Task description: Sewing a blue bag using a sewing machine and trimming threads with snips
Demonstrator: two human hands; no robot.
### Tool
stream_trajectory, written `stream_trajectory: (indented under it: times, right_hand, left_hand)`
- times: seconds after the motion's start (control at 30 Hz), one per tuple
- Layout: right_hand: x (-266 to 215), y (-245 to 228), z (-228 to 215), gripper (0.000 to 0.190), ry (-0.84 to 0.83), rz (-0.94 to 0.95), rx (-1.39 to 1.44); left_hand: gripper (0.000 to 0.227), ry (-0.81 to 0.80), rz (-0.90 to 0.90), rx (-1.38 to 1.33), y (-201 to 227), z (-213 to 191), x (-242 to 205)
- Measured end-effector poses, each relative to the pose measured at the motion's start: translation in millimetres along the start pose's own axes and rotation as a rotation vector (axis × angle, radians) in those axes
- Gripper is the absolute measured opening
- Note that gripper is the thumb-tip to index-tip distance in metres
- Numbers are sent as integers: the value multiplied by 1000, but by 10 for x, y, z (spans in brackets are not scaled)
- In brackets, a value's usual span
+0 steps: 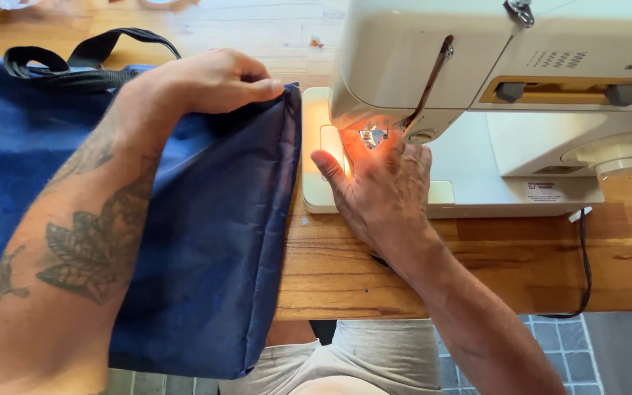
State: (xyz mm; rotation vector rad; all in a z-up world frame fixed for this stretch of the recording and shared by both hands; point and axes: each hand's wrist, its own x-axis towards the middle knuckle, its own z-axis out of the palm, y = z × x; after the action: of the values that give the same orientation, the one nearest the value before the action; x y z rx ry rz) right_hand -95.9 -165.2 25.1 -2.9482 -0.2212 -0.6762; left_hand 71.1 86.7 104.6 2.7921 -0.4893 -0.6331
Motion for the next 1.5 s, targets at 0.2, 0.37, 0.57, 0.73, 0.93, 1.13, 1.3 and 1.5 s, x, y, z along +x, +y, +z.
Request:
stream_trajectory:
  times: [0.2, 0.37, 0.57, 0.73, 0.93, 1.13, 1.3, 1.5]
  right_hand:
    - [-185, -35, -186, 65, -69, 13, 62]
    - [-670, -129, -366, 51, 321, -162, 244]
    - [-1049, -484, -496, 39, -11, 178, 962]
    - [-887, -509, -504, 53, -253, 513, 1133]
    - [-856, -463, -298, 38, -442, 646, 1240]
    - [-1071, -358, -192, 15, -324, 667, 1258]
    - [-1156, -229, -120, 18, -270, 741, 1328]
    - [-1053, -180, -201, 27, -141, 847, 1485]
  left_hand:
    - [44, 125, 172, -114, -268, 201, -189]
    - [45, 299, 236, -176, -285, 555, -630]
    - [30, 946, 751, 255, 233, 993, -1568]
    - [35, 940, 864, 394, 337, 1162, -1842]
    - [43, 1044, 990, 513, 481, 1317, -2092]
    - [30, 876, 847, 560, 511, 1387, -2313]
    - [39, 444, 656, 383, 149, 1189, -2207]
    - [58, 266, 531, 307, 80, 1122, -2327]
